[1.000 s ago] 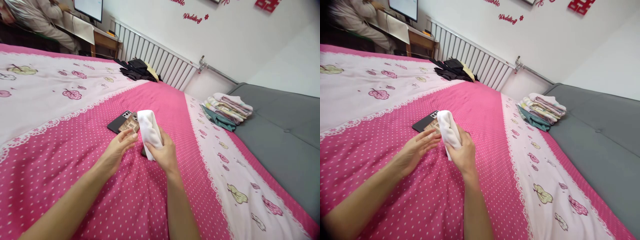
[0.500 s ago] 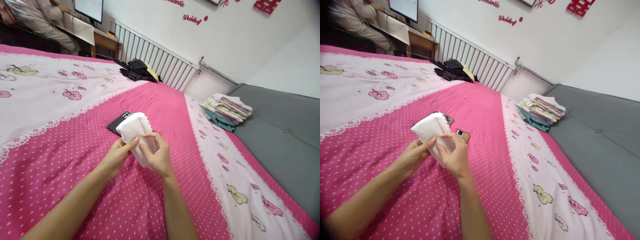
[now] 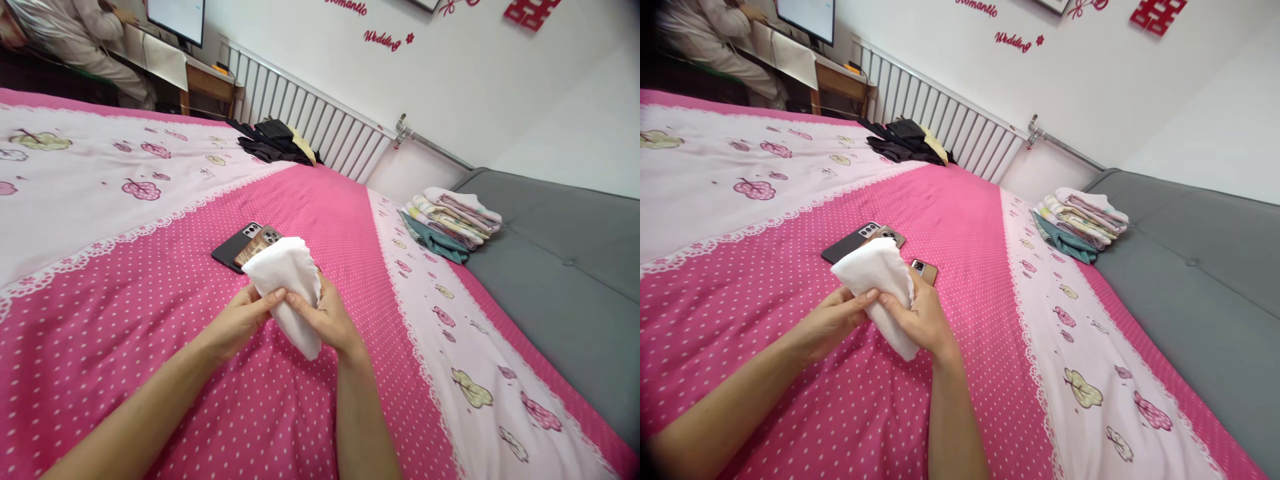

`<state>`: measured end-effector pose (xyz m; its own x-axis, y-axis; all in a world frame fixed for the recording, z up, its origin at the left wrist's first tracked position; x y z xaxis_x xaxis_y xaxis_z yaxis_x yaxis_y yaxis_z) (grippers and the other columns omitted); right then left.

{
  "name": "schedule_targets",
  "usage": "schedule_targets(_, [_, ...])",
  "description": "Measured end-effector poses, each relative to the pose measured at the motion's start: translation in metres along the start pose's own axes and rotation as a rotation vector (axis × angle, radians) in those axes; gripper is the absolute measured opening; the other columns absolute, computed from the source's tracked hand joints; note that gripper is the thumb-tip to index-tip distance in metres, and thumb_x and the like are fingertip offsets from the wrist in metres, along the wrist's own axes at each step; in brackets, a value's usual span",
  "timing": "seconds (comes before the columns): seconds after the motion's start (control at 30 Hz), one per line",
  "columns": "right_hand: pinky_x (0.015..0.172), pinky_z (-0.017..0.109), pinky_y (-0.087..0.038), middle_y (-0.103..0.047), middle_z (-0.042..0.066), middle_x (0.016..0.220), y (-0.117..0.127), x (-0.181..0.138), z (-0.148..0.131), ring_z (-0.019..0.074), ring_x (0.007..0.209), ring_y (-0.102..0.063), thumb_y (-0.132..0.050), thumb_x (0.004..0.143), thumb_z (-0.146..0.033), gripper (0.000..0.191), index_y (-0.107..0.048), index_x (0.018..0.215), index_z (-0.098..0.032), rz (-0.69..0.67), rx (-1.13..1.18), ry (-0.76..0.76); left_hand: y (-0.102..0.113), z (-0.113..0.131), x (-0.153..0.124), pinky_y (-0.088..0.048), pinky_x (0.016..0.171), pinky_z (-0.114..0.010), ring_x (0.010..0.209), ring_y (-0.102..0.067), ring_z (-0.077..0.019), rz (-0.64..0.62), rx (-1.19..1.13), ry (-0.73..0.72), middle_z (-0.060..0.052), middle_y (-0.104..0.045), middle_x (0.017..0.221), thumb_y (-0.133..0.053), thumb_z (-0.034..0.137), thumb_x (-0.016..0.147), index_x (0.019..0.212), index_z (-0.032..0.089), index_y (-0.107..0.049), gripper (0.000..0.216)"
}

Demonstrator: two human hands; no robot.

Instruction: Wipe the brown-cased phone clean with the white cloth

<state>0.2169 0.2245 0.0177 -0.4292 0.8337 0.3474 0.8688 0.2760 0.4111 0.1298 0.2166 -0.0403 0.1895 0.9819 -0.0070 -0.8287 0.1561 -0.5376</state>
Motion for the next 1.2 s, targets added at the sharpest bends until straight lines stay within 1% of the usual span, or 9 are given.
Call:
schedule_targets(0.13, [0.074,0.027,-0.049,-0.064,0.002,0.095,0.008,0.001,0.001,0.0161,0.084,-0.061,-0.059,0.080,-0.033,0.032,-0.056,0.110,-0.021,0.060,-0.069,0.013,-0.001,0.007,0.002,-0.047,0.087,-0.030,0.101,-0.060,-0.0247,0.000,0.109,-0.070,-0.009,-0.066,0.105,-0.073,0.034,0.070,0.103,0.016,-0.064,0.039])
schedule_targets(0.27, [0.075,0.028,-0.047,-0.064,0.003,0.094,0.009,0.002,-0.005,0.0167,0.082,-0.059,-0.053,0.083,-0.027,0.022,-0.061,0.103,-0.020,0.093,-0.268,0.062,-0.001,0.001,0.004,-0.050,0.081,-0.031,0.093,-0.063,-0.0257,-0.012,0.156,0.005,-0.011,-0.068,0.099,-0.073,0.037,0.068,0.097,0.012,-0.065,0.040])
schedule_targets(0.43, [0.081,0.034,-0.045,-0.062,0.010,0.099,-0.003,0.003,-0.006,0.0217,0.092,-0.056,-0.044,0.087,-0.025,0.029,-0.058,0.111,-0.016,0.092,-0.575,0.077,0.012,-0.014,0.005,-0.051,0.074,-0.027,0.084,-0.065,-0.0225,0.069,0.171,0.127,-0.011,-0.070,0.085,-0.073,0.046,0.065,0.089,0.010,-0.066,0.044])
schedule_targets(0.57, [0.088,0.040,-0.042,-0.058,0.014,0.107,-0.018,0.002,-0.007,0.0243,0.100,-0.052,-0.036,0.089,-0.025,0.038,-0.049,0.122,-0.011,0.038,-0.693,0.078,0.020,-0.018,0.006,-0.051,0.072,-0.026,0.078,-0.066,-0.0202,0.125,0.089,0.100,-0.009,-0.070,0.081,-0.075,0.048,0.061,0.085,0.010,-0.066,0.045])
schedule_targets(0.73, [0.093,0.044,-0.039,-0.051,0.015,0.119,-0.028,0.000,-0.002,0.0267,0.108,-0.047,-0.053,0.080,-0.034,0.059,-0.036,0.131,-0.011,-0.032,-0.684,0.080,0.028,-0.018,0.007,-0.051,0.068,-0.026,0.074,-0.066,-0.0201,0.187,0.051,0.033,-0.010,-0.070,0.082,-0.075,0.045,0.062,0.086,0.009,-0.065,0.044])
schedule_targets(0.83, [0.092,0.044,-0.041,-0.050,0.015,0.117,-0.027,0.001,0.007,0.0268,0.107,-0.047,-0.060,0.073,-0.037,0.069,-0.034,0.132,-0.010,-0.037,-0.644,0.051,0.025,-0.016,0.007,-0.050,0.068,-0.026,0.075,-0.066,-0.0215,0.158,0.088,0.017,-0.011,-0.070,0.086,-0.072,0.048,0.065,0.087,0.007,-0.066,0.046])
schedule_targets(1.07, [0.082,0.036,-0.046,-0.057,0.011,0.107,-0.007,0.005,0.014,0.0238,0.096,-0.056,-0.060,0.074,-0.032,0.048,-0.047,0.117,-0.015,0.011,-0.489,-0.044,0.003,-0.004,0.005,-0.049,0.085,-0.035,0.092,-0.064,-0.0263,-0.018,0.277,-0.029,-0.012,-0.068,0.100,-0.066,0.052,0.070,0.103,0.010,-0.064,0.053])
schedule_targets(1.13, [0.081,0.037,-0.046,-0.059,0.011,0.107,0.010,0.005,0.024,0.0247,0.096,-0.057,-0.061,0.073,-0.032,0.048,-0.049,0.116,-0.016,0.097,-0.469,-0.133,0.000,-0.001,0.006,-0.046,0.091,-0.038,0.103,-0.059,-0.0283,-0.043,0.392,-0.090,-0.012,-0.064,0.111,-0.064,0.054,0.071,0.114,0.012,-0.059,0.060])
schedule_targets(1.2, [0.081,0.038,-0.046,-0.062,0.011,0.104,0.033,0.001,0.045,0.0260,0.095,-0.059,-0.062,0.071,-0.032,0.049,-0.050,0.115,-0.015,0.229,-0.448,-0.280,0.005,0.001,0.007,-0.040,0.098,-0.040,0.116,-0.051,-0.0295,-0.008,0.574,-0.160,-0.013,-0.056,0.125,-0.061,0.055,0.073,0.125,0.013,-0.051,0.067])
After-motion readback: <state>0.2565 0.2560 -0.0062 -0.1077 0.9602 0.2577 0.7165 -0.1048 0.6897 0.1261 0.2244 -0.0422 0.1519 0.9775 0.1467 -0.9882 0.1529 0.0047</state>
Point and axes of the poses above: each hand's wrist, its own x-axis towards the middle knuckle, its own y-axis out of the back of the hand, z = x × y, the point moved 10 cm from there along x, towards the middle knuckle
